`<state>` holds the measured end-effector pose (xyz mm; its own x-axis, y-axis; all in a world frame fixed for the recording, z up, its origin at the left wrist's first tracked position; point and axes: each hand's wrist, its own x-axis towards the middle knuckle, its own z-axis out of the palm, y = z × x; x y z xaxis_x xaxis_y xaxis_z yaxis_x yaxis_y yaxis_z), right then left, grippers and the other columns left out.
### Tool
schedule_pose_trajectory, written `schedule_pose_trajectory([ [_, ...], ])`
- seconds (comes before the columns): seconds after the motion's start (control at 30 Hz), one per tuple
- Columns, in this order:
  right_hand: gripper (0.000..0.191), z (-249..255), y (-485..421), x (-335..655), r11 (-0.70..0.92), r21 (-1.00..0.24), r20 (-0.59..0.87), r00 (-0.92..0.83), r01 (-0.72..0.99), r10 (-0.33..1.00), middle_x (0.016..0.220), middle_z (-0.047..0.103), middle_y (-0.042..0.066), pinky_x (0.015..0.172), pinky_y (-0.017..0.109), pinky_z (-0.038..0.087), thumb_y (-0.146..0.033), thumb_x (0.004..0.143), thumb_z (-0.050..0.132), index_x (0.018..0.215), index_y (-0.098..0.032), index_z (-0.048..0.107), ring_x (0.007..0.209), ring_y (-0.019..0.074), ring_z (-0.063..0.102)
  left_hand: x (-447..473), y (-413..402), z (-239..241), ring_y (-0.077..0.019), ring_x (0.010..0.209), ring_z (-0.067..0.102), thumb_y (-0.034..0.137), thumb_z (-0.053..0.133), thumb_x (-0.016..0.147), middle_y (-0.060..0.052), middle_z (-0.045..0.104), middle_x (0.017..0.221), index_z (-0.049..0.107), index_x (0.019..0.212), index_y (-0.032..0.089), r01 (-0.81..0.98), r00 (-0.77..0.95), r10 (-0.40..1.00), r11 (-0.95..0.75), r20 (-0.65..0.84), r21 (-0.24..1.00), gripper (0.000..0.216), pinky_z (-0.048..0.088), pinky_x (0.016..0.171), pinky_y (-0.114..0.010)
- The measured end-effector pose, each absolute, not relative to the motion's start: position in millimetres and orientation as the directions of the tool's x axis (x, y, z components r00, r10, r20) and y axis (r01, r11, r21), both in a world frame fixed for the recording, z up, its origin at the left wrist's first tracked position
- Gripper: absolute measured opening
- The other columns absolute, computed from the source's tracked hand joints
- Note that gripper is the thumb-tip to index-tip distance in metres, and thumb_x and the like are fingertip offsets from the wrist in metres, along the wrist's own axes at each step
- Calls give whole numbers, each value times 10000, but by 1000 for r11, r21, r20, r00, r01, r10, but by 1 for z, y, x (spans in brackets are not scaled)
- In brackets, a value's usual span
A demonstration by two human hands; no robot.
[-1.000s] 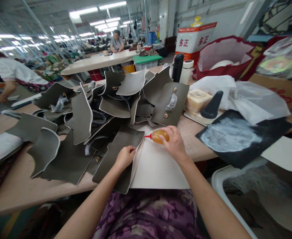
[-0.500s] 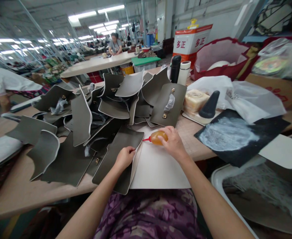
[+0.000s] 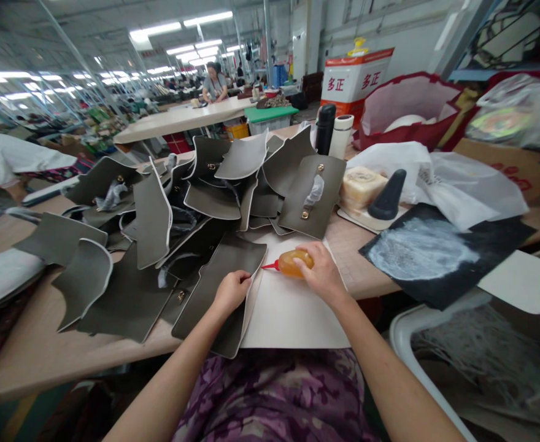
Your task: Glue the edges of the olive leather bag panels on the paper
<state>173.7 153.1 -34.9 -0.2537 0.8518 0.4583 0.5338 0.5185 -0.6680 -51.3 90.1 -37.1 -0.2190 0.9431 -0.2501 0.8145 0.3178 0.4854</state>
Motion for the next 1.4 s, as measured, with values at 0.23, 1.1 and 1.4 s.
schedule_pose_trajectory([
  [0.23, 167, -33, 139, 173, 511, -677, 442, -262, 529, 858, 910, 532, 50, 837, 397, 406, -302, 785, 515, 929, -222, 538, 896, 223, 502, -52, 90, -42, -177, 858, 603, 246, 455, 782, -45, 681, 914, 660, 892, 215, 818, -209, 953, 294, -220, 495, 234, 428, 716, -230],
  [1.1, 156, -33, 59, 175, 372, -814, 264, -287, 446, 921, 918, 522, 44, 833, 385, 400, -290, 796, 507, 942, -238, 524, 914, 219, 502, -51, 88, -41, -182, 884, 597, 265, 448, 793, -60, 673, 954, 649, 955, 203, 830, -198, 959, 275, -204, 485, 266, 429, 722, -233],
  [1.4, 148, -33, 39, 175, 310, -855, 186, -311, 416, 932, 950, 521, 48, 851, 377, 403, -276, 793, 509, 934, -237, 530, 933, 216, 507, -51, 88, -42, -184, 923, 590, 273, 454, 802, -57, 666, 992, 645, 987, 205, 831, -209, 951, 295, -227, 471, 275, 428, 747, -233],
])
